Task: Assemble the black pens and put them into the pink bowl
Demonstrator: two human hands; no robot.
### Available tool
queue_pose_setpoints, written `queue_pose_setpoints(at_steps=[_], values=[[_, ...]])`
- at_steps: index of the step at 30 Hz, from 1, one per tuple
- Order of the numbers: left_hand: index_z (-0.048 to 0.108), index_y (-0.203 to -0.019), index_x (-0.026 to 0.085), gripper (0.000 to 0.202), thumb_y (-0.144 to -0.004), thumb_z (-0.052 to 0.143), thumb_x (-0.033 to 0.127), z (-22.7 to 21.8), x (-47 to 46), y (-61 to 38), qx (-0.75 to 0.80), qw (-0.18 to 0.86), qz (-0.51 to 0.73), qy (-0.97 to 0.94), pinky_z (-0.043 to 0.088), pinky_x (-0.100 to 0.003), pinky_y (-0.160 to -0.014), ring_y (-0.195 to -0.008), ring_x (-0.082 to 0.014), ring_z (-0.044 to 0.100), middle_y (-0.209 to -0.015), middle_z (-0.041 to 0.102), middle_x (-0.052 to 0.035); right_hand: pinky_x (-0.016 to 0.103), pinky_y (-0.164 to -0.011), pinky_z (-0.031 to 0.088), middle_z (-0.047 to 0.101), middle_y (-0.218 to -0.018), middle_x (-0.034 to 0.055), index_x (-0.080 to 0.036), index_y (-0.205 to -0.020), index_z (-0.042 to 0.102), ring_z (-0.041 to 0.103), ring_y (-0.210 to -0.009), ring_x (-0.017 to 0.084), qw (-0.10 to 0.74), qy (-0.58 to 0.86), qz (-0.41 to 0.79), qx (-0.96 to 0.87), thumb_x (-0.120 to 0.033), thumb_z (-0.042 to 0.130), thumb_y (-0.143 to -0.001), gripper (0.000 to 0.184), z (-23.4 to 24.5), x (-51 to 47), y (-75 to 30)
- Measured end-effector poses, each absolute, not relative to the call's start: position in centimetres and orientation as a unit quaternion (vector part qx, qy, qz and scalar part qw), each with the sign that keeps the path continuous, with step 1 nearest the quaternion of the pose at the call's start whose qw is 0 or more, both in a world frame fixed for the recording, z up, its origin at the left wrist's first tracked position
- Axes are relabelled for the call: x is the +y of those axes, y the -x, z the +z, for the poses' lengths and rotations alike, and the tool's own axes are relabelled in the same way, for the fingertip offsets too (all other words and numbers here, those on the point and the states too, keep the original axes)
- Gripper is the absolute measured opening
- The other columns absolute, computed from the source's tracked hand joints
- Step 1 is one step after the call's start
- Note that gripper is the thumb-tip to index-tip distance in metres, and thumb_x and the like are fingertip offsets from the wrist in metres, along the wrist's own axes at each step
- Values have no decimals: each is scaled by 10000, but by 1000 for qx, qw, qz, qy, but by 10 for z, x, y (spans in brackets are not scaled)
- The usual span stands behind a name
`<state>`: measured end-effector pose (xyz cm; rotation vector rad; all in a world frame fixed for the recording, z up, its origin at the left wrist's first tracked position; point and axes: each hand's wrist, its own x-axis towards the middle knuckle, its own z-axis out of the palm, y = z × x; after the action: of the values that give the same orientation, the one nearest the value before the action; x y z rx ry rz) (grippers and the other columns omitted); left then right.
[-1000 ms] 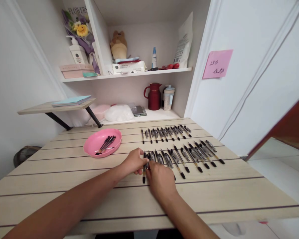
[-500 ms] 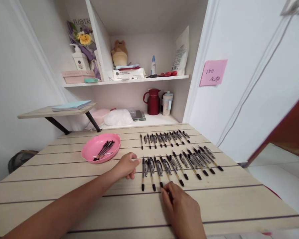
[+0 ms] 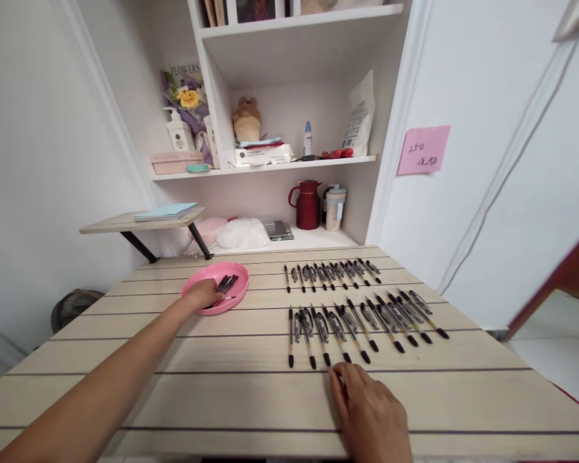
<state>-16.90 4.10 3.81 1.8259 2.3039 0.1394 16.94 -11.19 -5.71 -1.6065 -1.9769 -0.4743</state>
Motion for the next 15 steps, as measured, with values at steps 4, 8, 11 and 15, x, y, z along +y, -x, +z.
queue_pose_setpoints(at_steps=[4,8,11,15], values=[[596,-890,112,252,-710,606,288,30,47,169,794,131,19,-594,434,-294,-647,-782,-206,584,-850,622,-80,263,-555,390,657,-789,3,-217,-840,611,577,-547,135,269,600,-188,-730,-360,383,-844,269,-59,-111,-171],[510,-1081,145,313,-822,483,320,29,49,174,801,161,22,-576,463,-365,-770,-915,-172,544,-1065,539,-68,252,-551,402,666,-838,20,-218,-848,621,589,-567,128,266,583,-186,-745,-330,362,-845,282,-61,-110,-173],[509,-1091,133,335,-817,489,325,31,47,179,802,165,56,-571,461,-376,-777,-935,-198,537,-1085,531,-67,252,-534,401,668,-862,28,-221,-855,621,585,-563,131,263,584,-188,-745,-329,357,-843,286,-65,-109,-175],[503,-1099,145,327,-824,479,320,38,39,183,788,126,133,-588,460,-377,-781,-934,-186,536,-1096,527,-73,254,-556,411,667,-896,38,-231,-884,627,583,-579,133,272,559,-191,-759,-295,328,-847,308,-67,-109,-178]])
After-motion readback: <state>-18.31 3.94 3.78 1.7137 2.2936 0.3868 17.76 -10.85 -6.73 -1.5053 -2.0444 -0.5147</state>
